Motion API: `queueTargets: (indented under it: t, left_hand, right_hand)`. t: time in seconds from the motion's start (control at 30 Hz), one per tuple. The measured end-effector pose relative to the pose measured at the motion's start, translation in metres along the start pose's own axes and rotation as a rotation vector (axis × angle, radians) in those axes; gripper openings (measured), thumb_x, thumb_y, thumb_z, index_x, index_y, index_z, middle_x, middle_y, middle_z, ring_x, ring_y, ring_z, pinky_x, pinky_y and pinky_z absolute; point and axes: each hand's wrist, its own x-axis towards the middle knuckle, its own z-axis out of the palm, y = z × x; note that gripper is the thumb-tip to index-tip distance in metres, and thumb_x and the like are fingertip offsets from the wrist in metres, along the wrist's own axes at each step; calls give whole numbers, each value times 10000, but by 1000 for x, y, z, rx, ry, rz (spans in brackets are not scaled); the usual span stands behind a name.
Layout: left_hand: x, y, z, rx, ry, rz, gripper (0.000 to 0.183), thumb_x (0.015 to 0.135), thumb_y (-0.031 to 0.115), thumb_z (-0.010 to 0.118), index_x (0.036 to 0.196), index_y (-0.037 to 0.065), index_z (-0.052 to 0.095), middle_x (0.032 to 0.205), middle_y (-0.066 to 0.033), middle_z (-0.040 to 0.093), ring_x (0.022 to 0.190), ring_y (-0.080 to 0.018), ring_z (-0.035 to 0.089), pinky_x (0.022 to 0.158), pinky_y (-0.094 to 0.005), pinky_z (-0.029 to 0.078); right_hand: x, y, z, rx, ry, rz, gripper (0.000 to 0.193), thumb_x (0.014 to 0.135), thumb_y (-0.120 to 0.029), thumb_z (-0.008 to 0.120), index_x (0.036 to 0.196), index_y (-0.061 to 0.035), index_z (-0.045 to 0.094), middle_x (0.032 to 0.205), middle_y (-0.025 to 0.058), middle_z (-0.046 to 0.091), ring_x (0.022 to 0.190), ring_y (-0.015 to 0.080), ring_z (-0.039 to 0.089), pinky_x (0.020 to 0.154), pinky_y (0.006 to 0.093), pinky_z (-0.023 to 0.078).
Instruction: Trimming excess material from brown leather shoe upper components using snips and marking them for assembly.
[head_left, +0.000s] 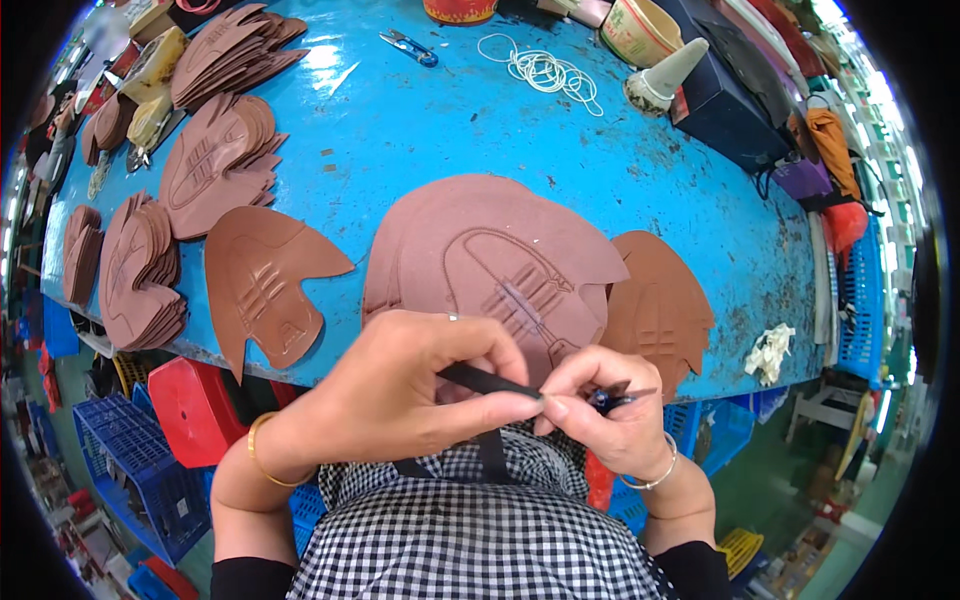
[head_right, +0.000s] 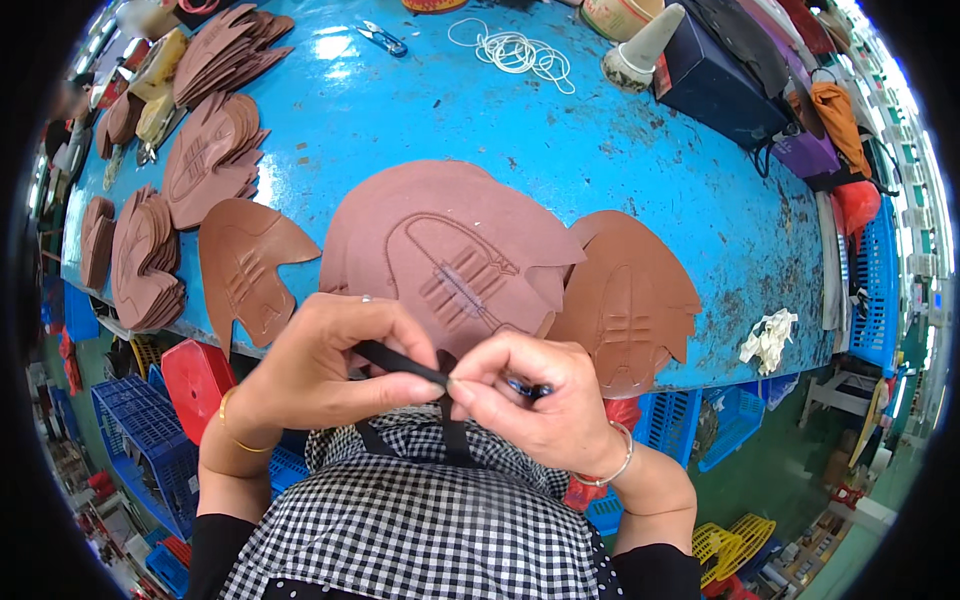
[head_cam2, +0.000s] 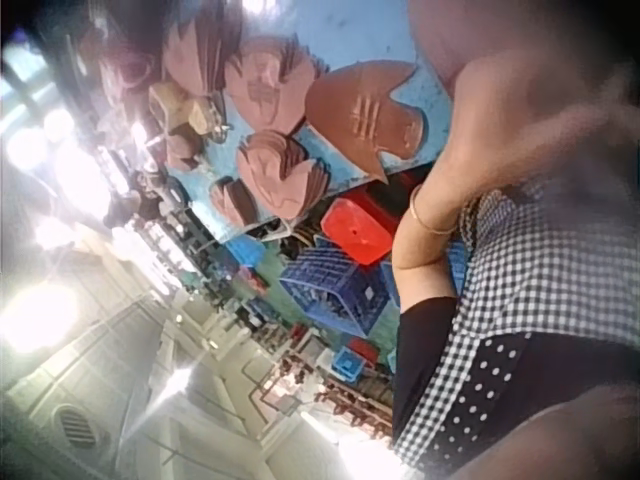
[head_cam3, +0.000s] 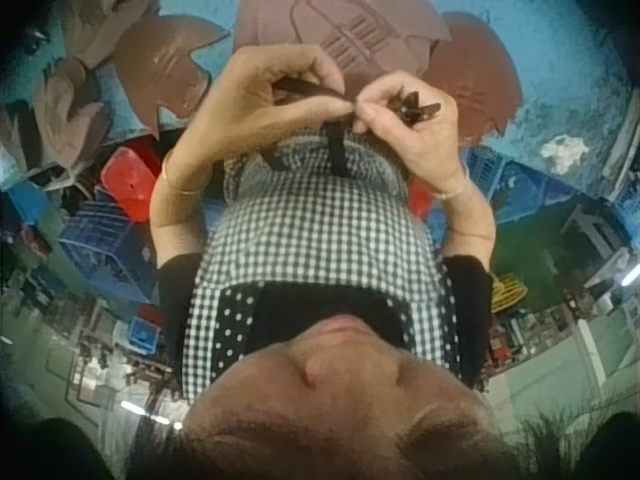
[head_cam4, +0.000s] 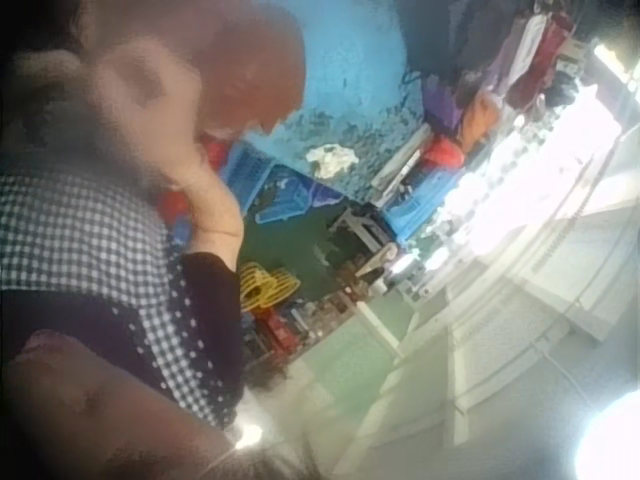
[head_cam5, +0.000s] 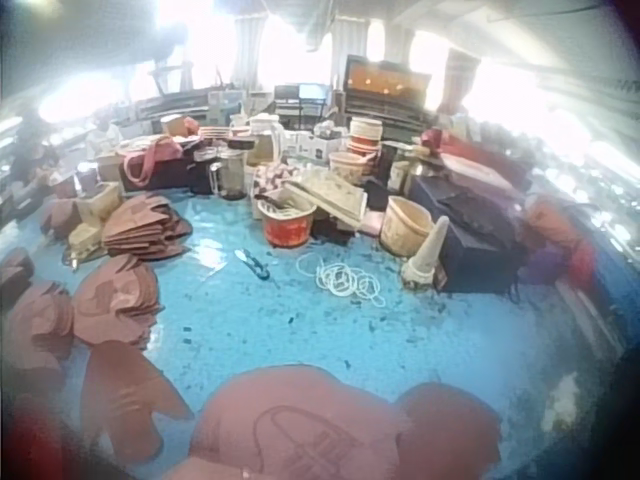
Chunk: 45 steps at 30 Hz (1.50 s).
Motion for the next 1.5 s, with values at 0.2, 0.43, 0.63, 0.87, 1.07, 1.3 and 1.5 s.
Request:
queueTargets:
  t: [0.2,0.43,0.63,0.87,1.07,1.3,1.5]
  left_hand:
    - [20,-3,-23,151,-28,60,143,728,105,803,791,34,697,709,-17,637,641,-63,581,491,-206,377]
    - [60,-16,-28,370,-96,164,129,725,96,762,812,25,699,714,-89,659,615,-155,635,493,-266,475]
    - [67,-25,-18,544,-48,151,106,728,142,714,760,47,678,671,-121,645,618,-285,624,556,-366,476]
    - [72,-28,-15,726,-29,197,133,696,142,706,728,36,632,638,-126,606,628,-327,589,581,-407,456]
    - [77,-14,-19,993,-61,98,187,663,169,733,723,37,615,652,-125,587,654,-340,565,604,-414,433]
    - [73,-15,-40,892,-87,155,172,710,162,713,802,33,647,661,-94,580,669,-276,571,774,-368,437]
    - [72,-14,-40,865,-128,113,134,740,141,677,815,34,648,668,-75,571,682,-255,571,802,-358,432]
  right_hand:
    - [5,3,-37,-112,-5,-2,313,873,-20,614,1131,-25,436,935,49,590,834,98,566,760,249,470]
    - [54,1,-82,-230,104,39,116,952,-44,526,1040,-35,451,838,18,558,715,64,510,671,208,426]
    - [70,8,-85,-378,5,-41,84,898,-27,611,930,-22,534,789,17,592,708,90,591,607,231,448]
    - [90,-2,-93,-783,-453,-473,124,710,-58,705,807,-88,633,656,25,529,573,203,573,490,319,421]
    - [94,-7,-88,-1114,-517,-562,142,698,-120,662,797,-120,560,668,27,487,569,204,544,465,358,403]
    - [107,-12,-87,-1023,-571,-567,152,704,-129,646,800,-130,528,647,44,460,616,219,574,490,351,436]
    - [116,-16,-73,-1199,-542,-640,144,747,-179,662,830,-103,573,702,45,540,628,237,582,509,347,442]
